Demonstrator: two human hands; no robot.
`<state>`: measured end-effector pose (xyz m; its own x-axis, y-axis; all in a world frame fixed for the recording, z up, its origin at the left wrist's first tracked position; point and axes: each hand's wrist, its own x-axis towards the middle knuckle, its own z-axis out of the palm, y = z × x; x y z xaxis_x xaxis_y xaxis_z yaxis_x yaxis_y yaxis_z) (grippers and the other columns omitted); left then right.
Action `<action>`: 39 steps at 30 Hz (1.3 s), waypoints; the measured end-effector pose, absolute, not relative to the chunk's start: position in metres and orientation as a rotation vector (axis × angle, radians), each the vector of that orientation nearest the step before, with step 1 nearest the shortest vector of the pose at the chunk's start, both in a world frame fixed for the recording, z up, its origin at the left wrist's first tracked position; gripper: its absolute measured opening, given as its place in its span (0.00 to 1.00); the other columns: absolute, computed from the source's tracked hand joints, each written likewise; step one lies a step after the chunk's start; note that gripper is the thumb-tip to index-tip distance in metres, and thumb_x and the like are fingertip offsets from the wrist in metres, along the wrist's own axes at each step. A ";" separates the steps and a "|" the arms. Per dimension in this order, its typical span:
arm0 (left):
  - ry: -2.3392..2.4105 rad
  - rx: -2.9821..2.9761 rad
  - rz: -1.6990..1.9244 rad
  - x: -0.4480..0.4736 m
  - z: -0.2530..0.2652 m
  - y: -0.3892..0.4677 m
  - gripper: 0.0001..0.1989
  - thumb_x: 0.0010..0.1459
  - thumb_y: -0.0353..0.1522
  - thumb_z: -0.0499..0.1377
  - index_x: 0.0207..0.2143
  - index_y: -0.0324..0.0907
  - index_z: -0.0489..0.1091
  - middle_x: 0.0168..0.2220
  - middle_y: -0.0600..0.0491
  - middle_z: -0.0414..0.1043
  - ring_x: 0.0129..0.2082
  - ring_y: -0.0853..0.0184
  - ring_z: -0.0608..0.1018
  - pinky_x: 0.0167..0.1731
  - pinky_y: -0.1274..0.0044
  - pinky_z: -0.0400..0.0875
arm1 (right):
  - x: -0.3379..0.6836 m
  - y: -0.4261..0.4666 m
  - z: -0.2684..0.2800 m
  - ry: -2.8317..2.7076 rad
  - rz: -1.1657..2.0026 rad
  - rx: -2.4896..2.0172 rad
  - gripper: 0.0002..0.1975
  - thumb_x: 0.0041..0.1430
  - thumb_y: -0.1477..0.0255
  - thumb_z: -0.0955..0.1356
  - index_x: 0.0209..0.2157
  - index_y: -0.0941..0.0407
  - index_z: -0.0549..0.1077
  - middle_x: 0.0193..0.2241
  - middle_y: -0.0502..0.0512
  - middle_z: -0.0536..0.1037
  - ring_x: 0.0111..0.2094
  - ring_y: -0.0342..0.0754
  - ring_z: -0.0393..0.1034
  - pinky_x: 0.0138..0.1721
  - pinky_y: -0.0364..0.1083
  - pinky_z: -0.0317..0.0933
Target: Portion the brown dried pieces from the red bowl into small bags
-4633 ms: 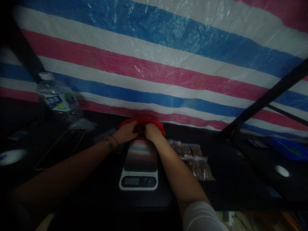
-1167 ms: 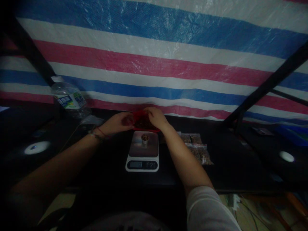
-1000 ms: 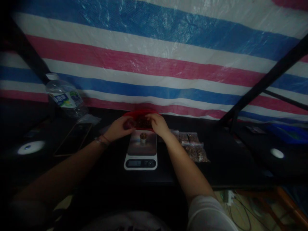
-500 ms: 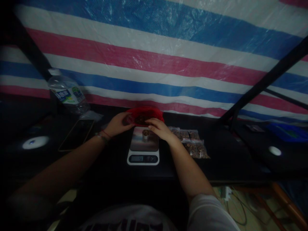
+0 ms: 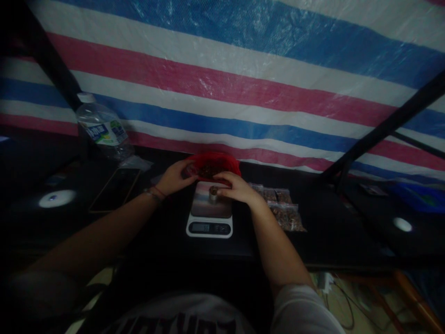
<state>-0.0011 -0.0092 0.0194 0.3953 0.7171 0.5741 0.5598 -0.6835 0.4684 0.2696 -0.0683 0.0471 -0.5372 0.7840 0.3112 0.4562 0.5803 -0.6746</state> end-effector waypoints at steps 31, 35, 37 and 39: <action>0.995 2.395 1.096 0.013 0.023 -0.028 0.29 0.49 0.42 0.65 0.53 0.40 0.68 0.51 0.45 0.74 0.50 0.55 0.76 0.53 0.64 0.70 | 0.224 -0.058 0.035 -1.808 0.673 -1.030 0.26 0.51 0.70 0.72 0.53 0.54 0.67 0.47 0.58 0.75 0.48 0.51 0.72 0.52 0.52 0.65; 0.980 2.307 1.151 0.017 0.023 -0.031 0.27 0.50 0.41 0.65 0.51 0.40 0.69 0.49 0.45 0.75 0.49 0.56 0.77 0.51 0.64 0.71 | 0.220 -0.056 0.046 -1.888 0.625 -1.044 0.19 0.50 0.72 0.72 0.46 0.55 0.70 0.42 0.57 0.77 0.43 0.50 0.74 0.46 0.51 0.69; 0.977 2.268 1.174 0.018 0.022 -0.031 0.26 0.50 0.40 0.65 0.51 0.41 0.69 0.49 0.45 0.75 0.49 0.56 0.77 0.51 0.64 0.71 | 0.219 -0.055 0.057 -1.987 0.558 -1.032 0.14 0.51 0.72 0.72 0.42 0.55 0.74 0.43 0.57 0.77 0.43 0.51 0.74 0.46 0.51 0.69; 0.972 2.241 1.192 0.019 0.021 -0.031 0.26 0.50 0.40 0.65 0.51 0.40 0.69 0.49 0.45 0.75 0.49 0.57 0.77 0.51 0.64 0.71 | 0.217 -0.053 0.068 -2.088 0.468 -0.991 0.12 0.52 0.72 0.73 0.41 0.54 0.76 0.44 0.57 0.77 0.47 0.52 0.72 0.49 0.53 0.67</action>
